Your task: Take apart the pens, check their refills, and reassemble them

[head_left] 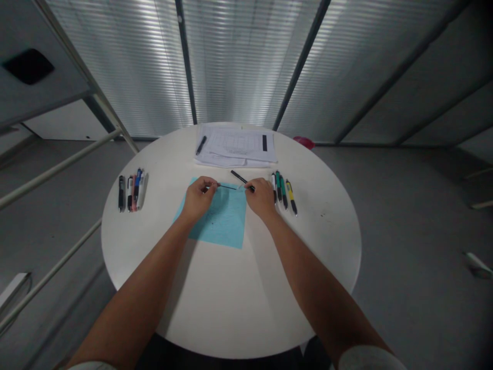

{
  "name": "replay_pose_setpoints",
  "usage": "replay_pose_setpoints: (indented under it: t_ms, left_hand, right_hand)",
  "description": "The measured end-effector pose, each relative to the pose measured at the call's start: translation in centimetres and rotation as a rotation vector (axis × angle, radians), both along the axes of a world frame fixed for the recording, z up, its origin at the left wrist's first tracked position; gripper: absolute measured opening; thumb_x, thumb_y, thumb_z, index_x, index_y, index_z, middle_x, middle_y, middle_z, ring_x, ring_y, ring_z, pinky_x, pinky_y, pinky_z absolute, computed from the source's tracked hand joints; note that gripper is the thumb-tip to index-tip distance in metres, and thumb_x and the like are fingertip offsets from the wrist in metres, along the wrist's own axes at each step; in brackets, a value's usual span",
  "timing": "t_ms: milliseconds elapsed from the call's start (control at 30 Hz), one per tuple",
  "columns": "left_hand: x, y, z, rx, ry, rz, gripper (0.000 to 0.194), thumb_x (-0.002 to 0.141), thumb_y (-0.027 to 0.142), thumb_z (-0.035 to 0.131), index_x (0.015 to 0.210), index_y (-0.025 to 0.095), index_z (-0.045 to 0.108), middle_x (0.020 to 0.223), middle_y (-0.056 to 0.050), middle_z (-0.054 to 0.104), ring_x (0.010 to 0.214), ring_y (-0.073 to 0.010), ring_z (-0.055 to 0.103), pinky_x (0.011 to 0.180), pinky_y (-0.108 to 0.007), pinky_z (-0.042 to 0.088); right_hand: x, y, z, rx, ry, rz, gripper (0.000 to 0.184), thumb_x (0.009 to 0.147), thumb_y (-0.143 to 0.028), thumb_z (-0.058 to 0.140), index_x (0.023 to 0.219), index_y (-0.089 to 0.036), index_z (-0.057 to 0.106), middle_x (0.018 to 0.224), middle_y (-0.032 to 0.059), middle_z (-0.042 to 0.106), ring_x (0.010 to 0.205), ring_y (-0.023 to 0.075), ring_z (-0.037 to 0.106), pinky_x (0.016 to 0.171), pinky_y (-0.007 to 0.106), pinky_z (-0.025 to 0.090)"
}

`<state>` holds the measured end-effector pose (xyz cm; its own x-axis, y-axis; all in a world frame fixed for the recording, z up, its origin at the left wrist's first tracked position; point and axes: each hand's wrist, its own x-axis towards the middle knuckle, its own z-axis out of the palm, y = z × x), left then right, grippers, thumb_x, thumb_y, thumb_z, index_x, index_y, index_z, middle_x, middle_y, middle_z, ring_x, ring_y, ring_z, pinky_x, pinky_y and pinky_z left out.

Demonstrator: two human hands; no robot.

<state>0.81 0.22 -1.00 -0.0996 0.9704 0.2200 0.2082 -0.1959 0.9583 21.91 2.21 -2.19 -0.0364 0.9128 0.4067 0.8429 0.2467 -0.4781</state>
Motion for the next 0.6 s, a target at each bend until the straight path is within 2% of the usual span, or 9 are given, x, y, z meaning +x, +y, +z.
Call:
replay_pose_setpoints:
  t_ms: [167, 233, 367, 500, 600]
  left_hand:
    - [0.1, 0.2, -0.2, 0.014, 0.000, -0.028, 0.014, 0.080, 0.031, 0.064, 0.087, 0.019, 0.066, 0.085, -0.005, 0.071, 0.057, -0.0111, 0.051, 0.055, -0.026, 0.041]
    - [0.2, 0.2, -0.1, 0.015, -0.023, -0.025, 0.013, 0.080, 0.031, 0.065, 0.086, 0.019, 0.065, 0.084, -0.005, 0.071, 0.055, -0.0107, 0.050, 0.053, -0.026, 0.040]
    - [0.4, 0.2, 0.2, -0.006, -0.095, -0.008, 0.011, 0.079, 0.028, 0.065, 0.084, 0.018, 0.065, 0.083, -0.006, 0.071, 0.052, -0.0099, 0.050, 0.050, -0.025, 0.039]
    - [-0.4, 0.6, 0.3, -0.010, -0.119, 0.080, 0.010, 0.078, 0.027, 0.066, 0.084, 0.019, 0.067, 0.083, -0.005, 0.071, 0.056, -0.0112, 0.052, 0.053, -0.026, 0.039]
    - [-1.2, 0.8, 0.4, 0.061, -0.054, 0.192, 0.009, 0.077, 0.026, 0.068, 0.083, 0.019, 0.069, 0.081, -0.005, 0.069, 0.064, -0.0134, 0.055, 0.059, -0.027, 0.042]
  right_hand:
    - [-0.3, -0.6, 0.9, 0.003, 0.048, 0.012, 0.021, 0.080, -0.018, 0.059, 0.096, -0.022, 0.071, 0.106, 0.0072, 0.068, 0.105, 0.0265, 0.055, 0.094, 0.041, 0.037]
    - [-0.5, -1.0, 1.3, -0.016, 0.040, 0.092, 0.019, 0.085, -0.026, 0.061, 0.101, -0.025, 0.070, 0.108, 0.0048, 0.069, 0.108, 0.0258, 0.054, 0.093, 0.041, 0.035]
    - [-0.8, -1.3, 1.4, -0.029, -0.014, 0.185, 0.016, 0.091, -0.037, 0.059, 0.092, -0.028, 0.072, 0.100, 0.0024, 0.071, 0.107, 0.0246, 0.054, 0.092, 0.042, 0.031]
    - [-0.6, -0.9, 1.3, -0.028, 0.041, 0.099, 0.017, 0.091, -0.037, 0.060, 0.091, -0.026, 0.073, 0.099, 0.0037, 0.071, 0.104, 0.0246, 0.055, 0.090, 0.041, 0.033]
    - [-0.4, -0.8, 1.3, -0.047, 0.081, 0.041, 0.016, 0.090, -0.035, 0.060, 0.090, -0.025, 0.073, 0.099, 0.0039, 0.070, 0.101, 0.0243, 0.055, 0.089, 0.040, 0.034]
